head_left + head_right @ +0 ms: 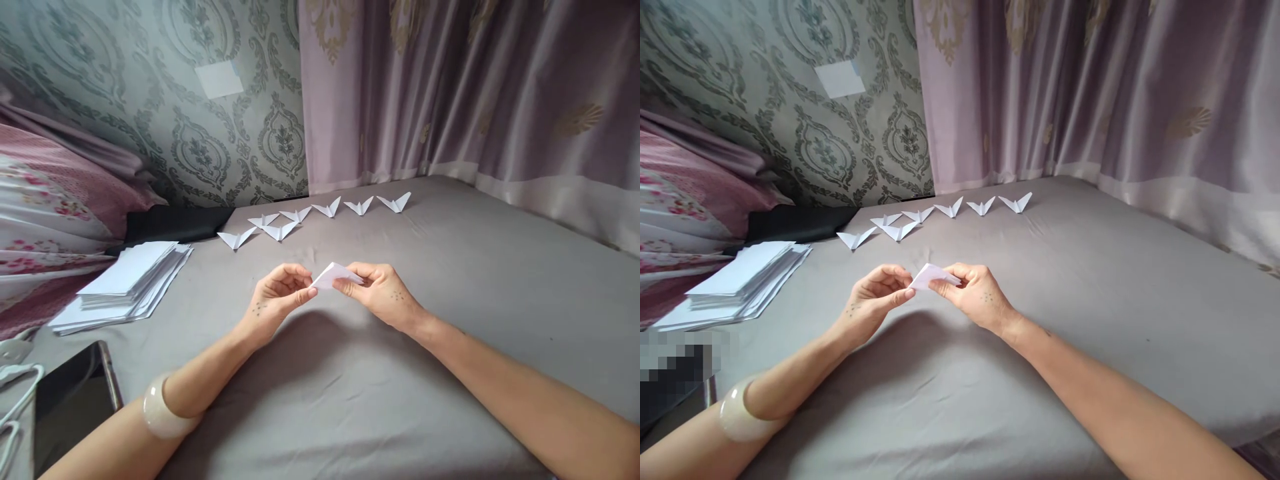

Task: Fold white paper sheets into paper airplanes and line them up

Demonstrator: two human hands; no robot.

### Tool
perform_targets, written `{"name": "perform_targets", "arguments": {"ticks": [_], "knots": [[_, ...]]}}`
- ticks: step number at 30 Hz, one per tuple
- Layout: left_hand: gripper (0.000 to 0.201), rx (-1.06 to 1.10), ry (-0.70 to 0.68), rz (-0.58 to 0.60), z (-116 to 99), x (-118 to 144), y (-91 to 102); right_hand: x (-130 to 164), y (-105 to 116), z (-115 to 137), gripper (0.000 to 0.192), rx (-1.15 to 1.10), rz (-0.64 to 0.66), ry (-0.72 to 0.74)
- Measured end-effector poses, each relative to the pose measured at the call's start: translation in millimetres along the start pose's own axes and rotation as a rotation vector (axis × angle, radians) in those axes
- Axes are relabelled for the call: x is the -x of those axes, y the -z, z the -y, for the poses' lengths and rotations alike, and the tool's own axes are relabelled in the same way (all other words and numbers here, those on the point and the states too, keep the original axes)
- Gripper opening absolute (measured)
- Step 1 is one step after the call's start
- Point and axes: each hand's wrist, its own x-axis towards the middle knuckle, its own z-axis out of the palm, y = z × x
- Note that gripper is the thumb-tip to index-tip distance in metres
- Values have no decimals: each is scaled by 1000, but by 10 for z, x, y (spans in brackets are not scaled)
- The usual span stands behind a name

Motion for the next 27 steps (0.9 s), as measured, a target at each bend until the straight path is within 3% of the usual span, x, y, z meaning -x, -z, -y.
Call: {"name": "perform_targets", "arguments": {"ticks": [3, 10, 18, 27], "knots": [[30, 89, 96, 37, -1, -4, 1, 5, 8, 21, 28, -63, 8, 49], [11, 102, 256, 142, -28, -7, -17, 19, -13, 2, 31, -35, -49, 127], [14, 14, 263, 128, 7, -19, -3, 36, -25, 5, 25, -41, 21, 88], [17, 61, 235, 142, 3, 7, -27, 38, -40, -1, 29, -5, -78, 57]]}}
